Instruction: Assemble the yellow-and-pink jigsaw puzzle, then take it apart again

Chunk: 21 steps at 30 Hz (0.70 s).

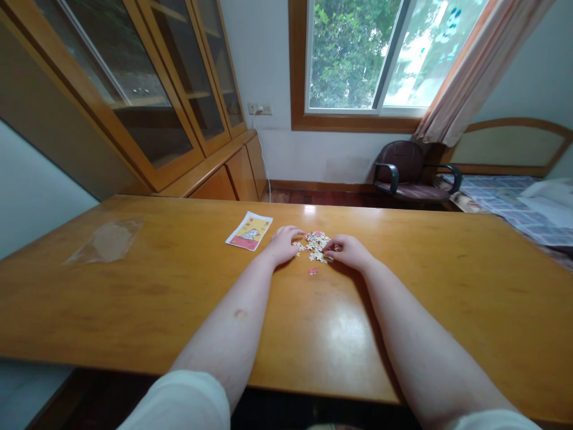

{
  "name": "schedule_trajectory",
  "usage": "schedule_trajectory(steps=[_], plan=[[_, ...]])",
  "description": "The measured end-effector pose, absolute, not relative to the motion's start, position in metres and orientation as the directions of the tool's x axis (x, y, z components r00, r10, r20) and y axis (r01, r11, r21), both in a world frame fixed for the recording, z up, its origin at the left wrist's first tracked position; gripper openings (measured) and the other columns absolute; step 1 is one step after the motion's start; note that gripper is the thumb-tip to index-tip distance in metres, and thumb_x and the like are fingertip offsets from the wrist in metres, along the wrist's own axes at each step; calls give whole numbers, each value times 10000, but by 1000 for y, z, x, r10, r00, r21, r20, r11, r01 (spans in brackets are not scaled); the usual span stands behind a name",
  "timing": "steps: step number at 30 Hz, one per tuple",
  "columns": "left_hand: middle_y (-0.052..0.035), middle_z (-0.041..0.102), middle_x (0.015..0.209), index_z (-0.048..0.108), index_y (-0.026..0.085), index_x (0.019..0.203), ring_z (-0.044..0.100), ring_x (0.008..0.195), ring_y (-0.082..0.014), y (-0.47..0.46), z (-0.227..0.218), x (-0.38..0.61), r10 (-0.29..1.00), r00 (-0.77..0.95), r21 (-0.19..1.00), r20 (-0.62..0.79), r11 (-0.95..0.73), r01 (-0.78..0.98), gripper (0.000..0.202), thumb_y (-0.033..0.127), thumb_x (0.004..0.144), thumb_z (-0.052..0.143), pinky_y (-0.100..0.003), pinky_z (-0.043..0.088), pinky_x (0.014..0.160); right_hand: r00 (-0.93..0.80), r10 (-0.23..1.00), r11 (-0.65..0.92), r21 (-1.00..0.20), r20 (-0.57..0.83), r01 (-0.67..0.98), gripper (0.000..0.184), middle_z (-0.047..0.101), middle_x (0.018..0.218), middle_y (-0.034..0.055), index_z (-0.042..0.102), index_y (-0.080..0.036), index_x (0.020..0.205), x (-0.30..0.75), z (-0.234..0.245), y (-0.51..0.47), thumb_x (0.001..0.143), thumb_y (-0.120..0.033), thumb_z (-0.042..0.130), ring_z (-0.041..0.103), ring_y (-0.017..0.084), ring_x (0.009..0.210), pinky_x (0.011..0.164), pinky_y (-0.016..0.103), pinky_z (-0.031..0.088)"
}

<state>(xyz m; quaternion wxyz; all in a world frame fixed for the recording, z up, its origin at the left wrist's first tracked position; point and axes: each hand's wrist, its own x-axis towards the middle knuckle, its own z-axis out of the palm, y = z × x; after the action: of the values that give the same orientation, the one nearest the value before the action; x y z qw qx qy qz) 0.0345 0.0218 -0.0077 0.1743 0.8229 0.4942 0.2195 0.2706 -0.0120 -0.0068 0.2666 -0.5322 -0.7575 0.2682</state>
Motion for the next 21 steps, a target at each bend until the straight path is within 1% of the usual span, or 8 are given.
schedule_trajectory(steps=[3,6,9,11,14,16,19,21], plan=[[-76,534,1345,632,220,1214,431,1291,-259,18,-6,37,883,442,468,156,-460,754,535,130,689,581,-413,320,1128,-327,936,322,-691,130,647,100,704,789,17,751,-211,791,269,-8,-12,697,-246,751,622,162,737,713,269,470],[-68,519,1371,624,246,1230,416,1304,-263,14,-5,40,864,478,460,158,-493,739,523,178,711,619,-430,297,1138,-392,906,391,-667,158,634,164,702,828,34,762,-211,841,265,-9,-13,691,-276,774,626,172,766,737,279,475],[-41,530,1367,659,286,1179,400,1317,-268,12,-5,43,834,524,471,176,-539,699,437,247,744,651,-448,284,1144,-442,880,443,-632,172,636,153,703,852,38,770,-224,863,263,-9,-12,716,-266,759,632,176,789,754,280,475],[-24,542,1355,693,303,1116,399,1316,-266,11,-5,44,810,556,480,185,-568,668,363,262,756,659,-451,282,1144,-452,875,453,-623,173,637,117,706,851,39,773,-224,850,263,-9,-11,740,-244,737,636,176,792,756,279,474],[-22,569,1319,721,305,1048,435,1283,-255,11,-4,45,801,569,497,186,-576,649,295,270,758,674,-443,306,1131,-447,876,453,-628,182,632,81,711,828,35,772,-220,810,262,-10,-11,779,-221,697,640,173,788,770,279,472],[-27,581,1301,726,302,1036,448,1270,-250,10,-3,45,803,565,506,192,-574,644,280,277,761,679,-435,317,1124,-436,881,446,-631,183,635,81,709,828,31,769,-221,824,261,-10,-11,771,-245,713,639,172,780,762,277,472],[-36,589,1288,731,297,1029,448,1271,-258,9,-2,46,794,573,509,205,-586,630,263,292,771,680,-434,324,1117,-425,888,436,-619,177,653,172,702,845,31,760,-217,877,260,-10,-12,720,-287,765,632,174,770,723,270,470],[-43,588,1289,738,292,1012,448,1271,-266,8,-1,46,786,585,505,202,-595,625,243,304,777,681,-437,326,1112,-427,887,438,-610,176,660,139,702,847,31,757,-216,866,258,-10,-13,740,-273,745,628,169,769,722,267,466]])
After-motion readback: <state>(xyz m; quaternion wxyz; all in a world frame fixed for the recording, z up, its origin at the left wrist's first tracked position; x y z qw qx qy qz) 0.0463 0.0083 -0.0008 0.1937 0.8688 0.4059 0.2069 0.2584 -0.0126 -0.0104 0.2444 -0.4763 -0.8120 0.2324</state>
